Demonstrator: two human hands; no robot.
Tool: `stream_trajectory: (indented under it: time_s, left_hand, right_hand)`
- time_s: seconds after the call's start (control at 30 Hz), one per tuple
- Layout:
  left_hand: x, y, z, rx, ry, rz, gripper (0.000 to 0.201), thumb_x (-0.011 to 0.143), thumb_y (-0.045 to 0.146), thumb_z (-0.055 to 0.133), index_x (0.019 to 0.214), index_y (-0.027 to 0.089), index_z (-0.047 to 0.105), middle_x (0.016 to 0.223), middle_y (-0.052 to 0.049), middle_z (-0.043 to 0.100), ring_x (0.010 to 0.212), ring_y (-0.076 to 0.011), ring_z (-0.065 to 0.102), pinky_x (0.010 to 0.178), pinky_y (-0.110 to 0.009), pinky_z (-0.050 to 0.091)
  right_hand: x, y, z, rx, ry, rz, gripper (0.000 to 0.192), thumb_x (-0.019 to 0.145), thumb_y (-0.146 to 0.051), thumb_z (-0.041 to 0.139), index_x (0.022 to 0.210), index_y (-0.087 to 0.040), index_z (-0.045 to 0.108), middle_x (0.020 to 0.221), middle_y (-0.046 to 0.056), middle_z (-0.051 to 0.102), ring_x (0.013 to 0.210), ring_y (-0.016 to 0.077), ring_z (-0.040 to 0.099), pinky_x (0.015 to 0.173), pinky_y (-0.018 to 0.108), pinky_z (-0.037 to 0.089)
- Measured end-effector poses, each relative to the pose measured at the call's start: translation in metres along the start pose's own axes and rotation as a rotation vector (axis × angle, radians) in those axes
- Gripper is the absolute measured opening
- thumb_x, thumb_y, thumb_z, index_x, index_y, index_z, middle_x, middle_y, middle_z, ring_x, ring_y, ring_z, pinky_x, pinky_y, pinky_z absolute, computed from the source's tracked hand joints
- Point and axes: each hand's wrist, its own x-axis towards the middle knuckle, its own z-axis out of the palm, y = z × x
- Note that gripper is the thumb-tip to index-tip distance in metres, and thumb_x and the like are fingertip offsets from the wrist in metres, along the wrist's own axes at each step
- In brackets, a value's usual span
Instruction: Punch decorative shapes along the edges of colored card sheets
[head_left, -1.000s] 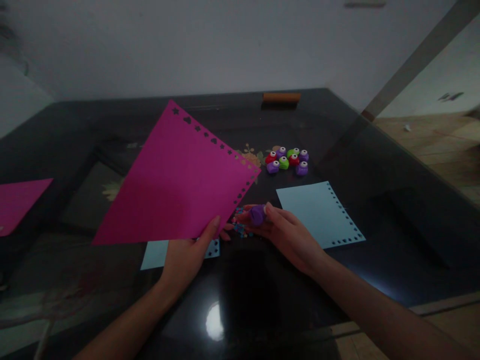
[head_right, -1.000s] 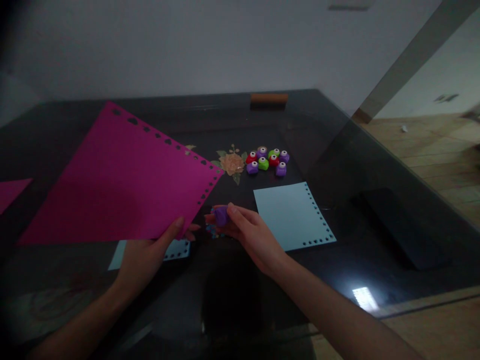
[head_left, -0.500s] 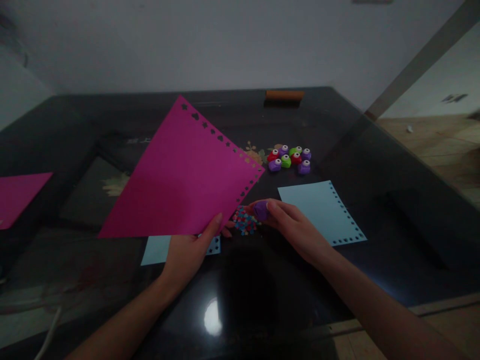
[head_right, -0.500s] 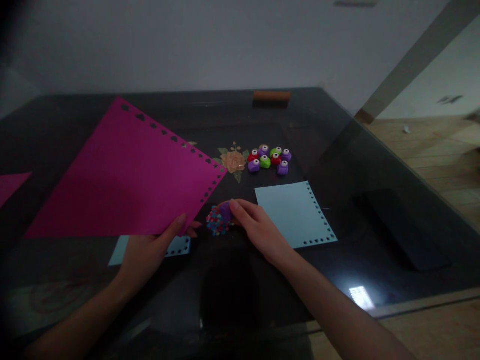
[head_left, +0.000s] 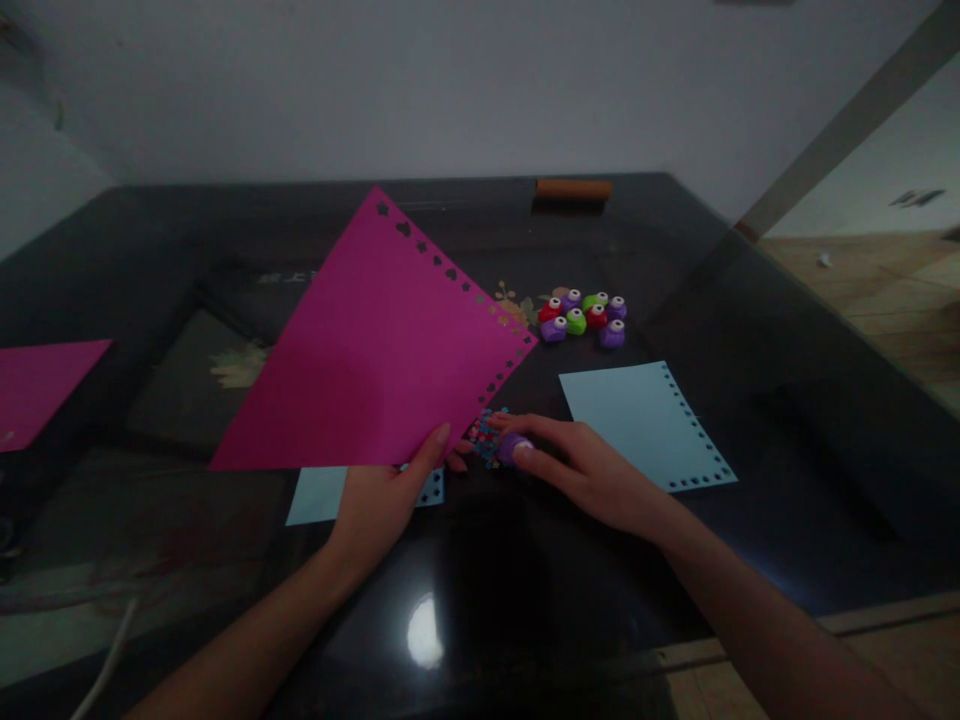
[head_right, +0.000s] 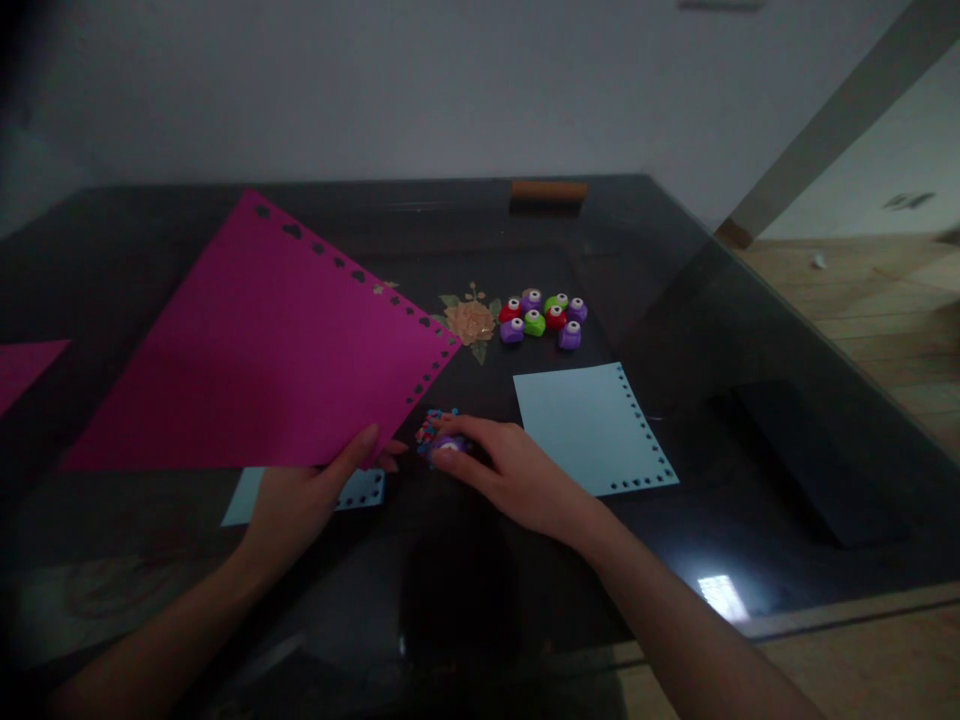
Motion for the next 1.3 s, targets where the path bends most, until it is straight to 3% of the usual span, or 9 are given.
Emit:
stream_trajectory:
  time_s: [0.17, 0.3, 0.6, 0.73, 0.93, 1.13, 1.23, 1.3]
  left_hand:
    - [0.0, 0.0, 0.001, -0.013, 0.004, 0.004, 0.029, 0.082, 0.038, 0.052, 0.063, 0.023, 0.069, 0.067, 0.002, 0.072, 0.072, -0.0186, 0.067, 0.082, -0.031, 0.051]
    - [-0.001, -0.003, 0.001, -0.016, 0.008, 0.007, 0.031, 0.082, 0.038, 0.052, 0.061, 0.023, 0.068, 0.068, 0.001, 0.072, 0.072, -0.0185, 0.068, 0.083, -0.031, 0.051]
    - [0.0, 0.0, 0.0, 0.014, 0.014, 0.02, 0.033, 0.082, 0.038, 0.051, 0.054, 0.024, 0.063, 0.072, 0.001, 0.074, 0.075, -0.0203, 0.068, 0.083, -0.034, 0.05]
    - [-0.001, -0.002, 0.0, 0.01, 0.012, 0.027, 0.034, 0.082, 0.038, 0.051, 0.053, 0.023, 0.062, 0.072, 0.001, 0.073, 0.076, -0.0197, 0.067, 0.081, -0.031, 0.049]
    - [0.003, -0.005, -0.003, 0.06, 0.044, 0.031, 0.035, 0.08, 0.04, 0.052, 0.051, 0.023, 0.061, 0.059, 0.001, 0.068, 0.065, -0.0195, 0.064, 0.072, -0.03, 0.048]
    - [0.009, -0.01, -0.003, 0.02, 0.021, 0.023, 0.034, 0.08, 0.037, 0.054, 0.052, 0.02, 0.062, 0.064, -0.003, 0.07, 0.065, -0.0199, 0.064, 0.068, -0.031, 0.048]
    - [0.011, -0.014, -0.002, -0.02, 0.023, 0.024, 0.034, 0.08, 0.038, 0.055, 0.055, 0.018, 0.064, 0.064, -0.004, 0.07, 0.063, -0.02, 0.064, 0.062, -0.029, 0.047]
    - [0.012, -0.016, -0.002, -0.011, 0.022, 0.021, 0.034, 0.08, 0.039, 0.055, 0.057, 0.016, 0.066, 0.063, -0.005, 0.07, 0.06, -0.0196, 0.063, 0.058, -0.028, 0.046]
  right_hand:
    - [-0.001, 0.0, -0.006, -0.083, -0.022, 0.006, 0.034, 0.086, -0.039, 0.055, 0.116, -0.023, 0.058, 0.114, 0.005, 0.065, 0.102, 0.0238, 0.06, 0.088, 0.037, 0.043]
    - [-0.001, 0.002, -0.007, -0.044, 0.059, 0.036, 0.029, 0.089, -0.041, 0.049, 0.109, -0.022, 0.059, 0.103, 0.004, 0.067, 0.094, 0.0216, 0.06, 0.081, 0.033, 0.044]
    - [0.002, 0.006, -0.007, 0.042, 0.225, 0.081, 0.029, 0.092, -0.043, 0.043, 0.099, -0.021, 0.059, 0.096, 0.005, 0.065, 0.092, 0.0206, 0.059, 0.082, 0.035, 0.043]
    - [0.003, 0.006, -0.006, 0.05, 0.26, 0.088, 0.028, 0.09, -0.043, 0.046, 0.097, -0.022, 0.063, 0.094, 0.004, 0.066, 0.089, 0.0199, 0.06, 0.078, 0.033, 0.045]
    - [0.003, 0.005, -0.005, 0.234, 0.247, 0.198, 0.03, 0.083, -0.037, 0.059, 0.109, -0.022, 0.063, 0.078, 0.001, 0.065, 0.067, 0.0153, 0.059, 0.067, 0.032, 0.047]
    - [0.003, 0.013, -0.003, 0.403, 0.234, 0.157, 0.037, 0.074, -0.032, 0.069, 0.11, -0.027, 0.062, 0.087, 0.0, 0.065, 0.074, 0.0142, 0.059, 0.072, 0.031, 0.048]
    - [0.003, 0.013, -0.002, 0.416, 0.276, 0.131, 0.041, 0.067, -0.026, 0.074, 0.107, -0.026, 0.063, 0.094, 0.0, 0.065, 0.082, 0.016, 0.06, 0.075, 0.032, 0.048]
    - [0.002, 0.01, -0.001, 0.394, 0.314, 0.121, 0.039, 0.068, -0.025, 0.073, 0.106, -0.025, 0.064, 0.089, 0.0, 0.064, 0.077, 0.0149, 0.059, 0.071, 0.031, 0.047]
